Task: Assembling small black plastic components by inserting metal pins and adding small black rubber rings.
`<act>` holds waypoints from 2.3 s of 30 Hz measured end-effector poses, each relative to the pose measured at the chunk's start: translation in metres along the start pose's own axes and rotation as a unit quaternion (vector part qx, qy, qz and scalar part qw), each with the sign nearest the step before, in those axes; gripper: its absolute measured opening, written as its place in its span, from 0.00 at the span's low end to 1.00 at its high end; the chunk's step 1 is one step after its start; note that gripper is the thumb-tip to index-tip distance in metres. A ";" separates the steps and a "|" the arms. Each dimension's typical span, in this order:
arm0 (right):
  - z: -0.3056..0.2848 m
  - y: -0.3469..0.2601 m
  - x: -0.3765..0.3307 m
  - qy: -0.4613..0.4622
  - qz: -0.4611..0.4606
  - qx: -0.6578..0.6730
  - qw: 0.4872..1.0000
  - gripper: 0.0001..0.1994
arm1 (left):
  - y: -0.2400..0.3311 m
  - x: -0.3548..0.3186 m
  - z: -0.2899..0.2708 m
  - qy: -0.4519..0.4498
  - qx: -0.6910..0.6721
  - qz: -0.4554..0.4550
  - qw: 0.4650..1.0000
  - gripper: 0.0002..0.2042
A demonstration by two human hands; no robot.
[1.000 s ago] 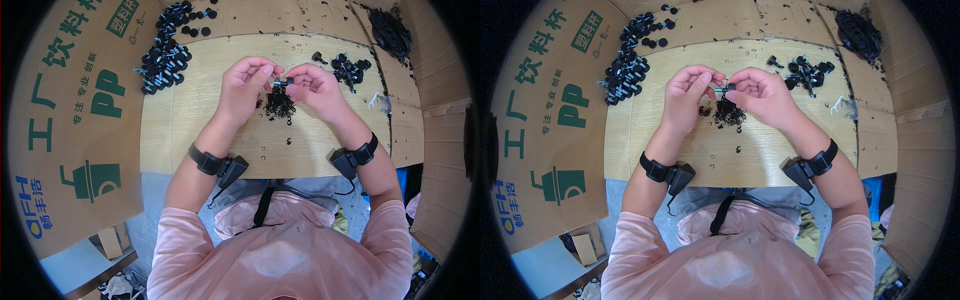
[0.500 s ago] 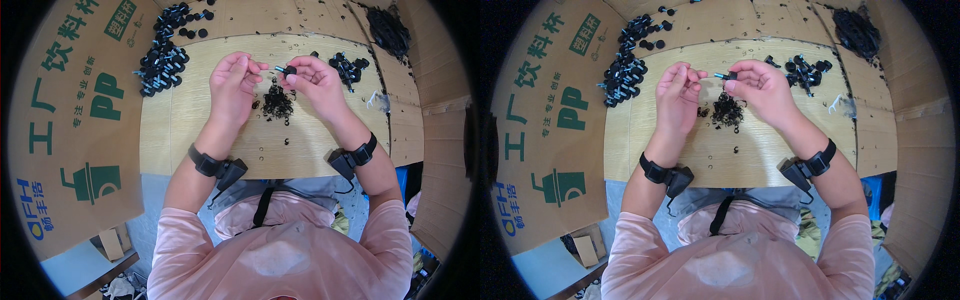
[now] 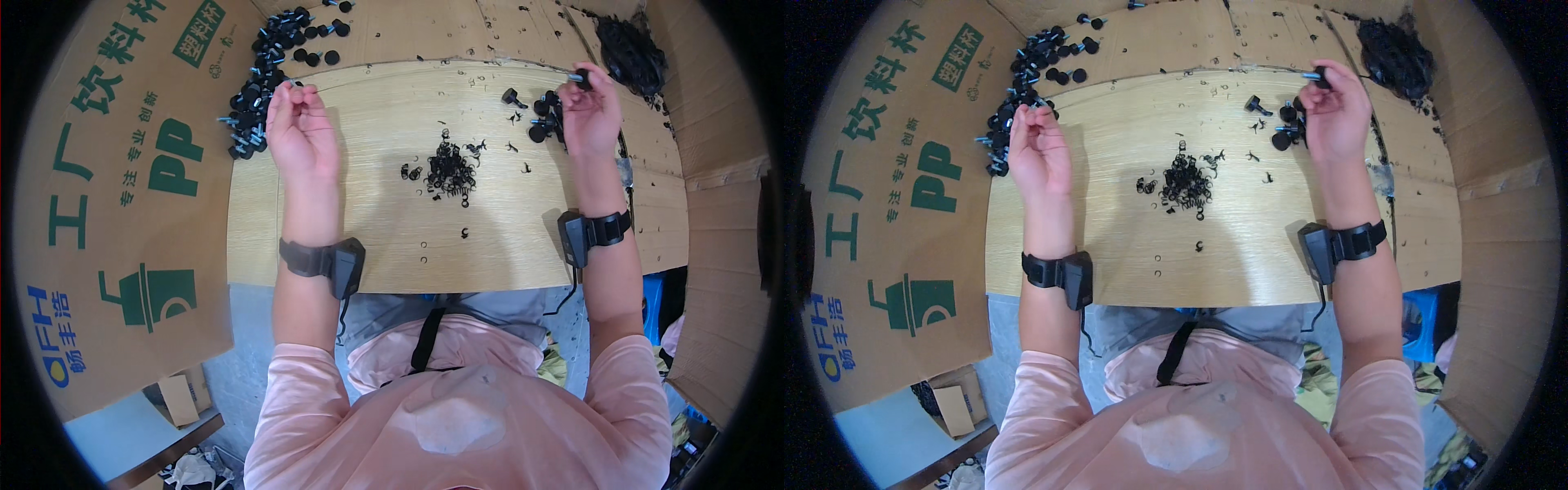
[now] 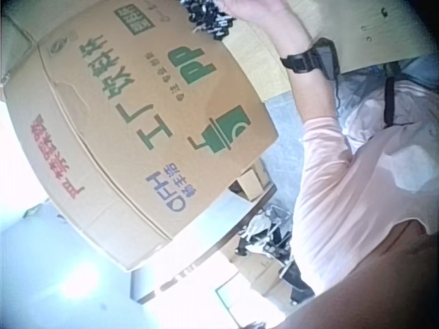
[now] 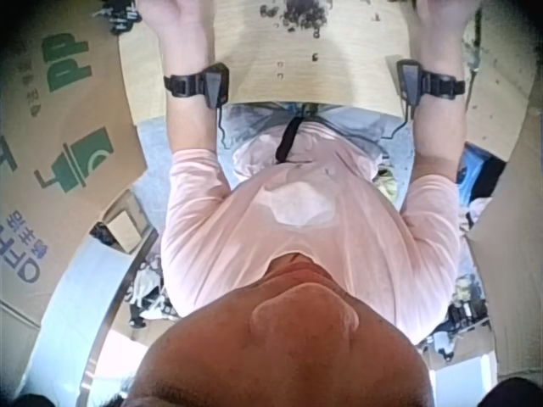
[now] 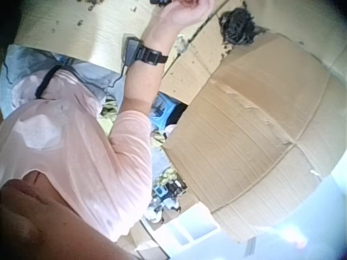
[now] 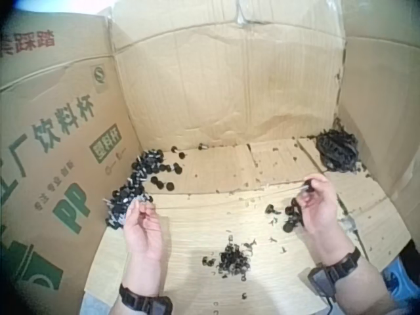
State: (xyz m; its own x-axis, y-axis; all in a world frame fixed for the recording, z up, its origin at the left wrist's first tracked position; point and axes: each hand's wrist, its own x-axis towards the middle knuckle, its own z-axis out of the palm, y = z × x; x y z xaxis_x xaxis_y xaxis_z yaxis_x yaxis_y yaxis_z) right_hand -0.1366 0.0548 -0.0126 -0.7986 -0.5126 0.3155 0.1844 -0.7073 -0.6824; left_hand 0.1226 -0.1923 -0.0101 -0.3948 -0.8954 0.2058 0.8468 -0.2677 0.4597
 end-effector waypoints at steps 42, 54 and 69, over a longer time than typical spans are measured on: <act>0.066 0.034 -0.062 -0.275 0.156 -0.208 0.925 0.16 | -0.029 -0.064 0.044 -0.287 0.432 -0.242 0.820 0.05; 0.060 0.024 -0.060 -0.331 0.308 -0.176 0.874 0.17 | -0.029 -0.057 0.039 -0.135 0.400 -0.157 0.893 0.05; 0.057 0.032 -0.052 -0.160 0.151 -0.231 0.948 0.09 | -0.034 -0.060 0.043 -0.302 0.300 -0.300 0.853 0.04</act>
State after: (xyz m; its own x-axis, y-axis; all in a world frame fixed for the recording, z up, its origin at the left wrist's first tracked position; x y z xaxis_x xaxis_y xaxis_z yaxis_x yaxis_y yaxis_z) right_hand -0.0563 0.0315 -0.0133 -0.5205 -0.8315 0.1941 0.0465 -0.2546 -0.9659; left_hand 0.1025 -0.1140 -0.0006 -0.9588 -0.2651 0.1020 0.1634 -0.2212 0.9614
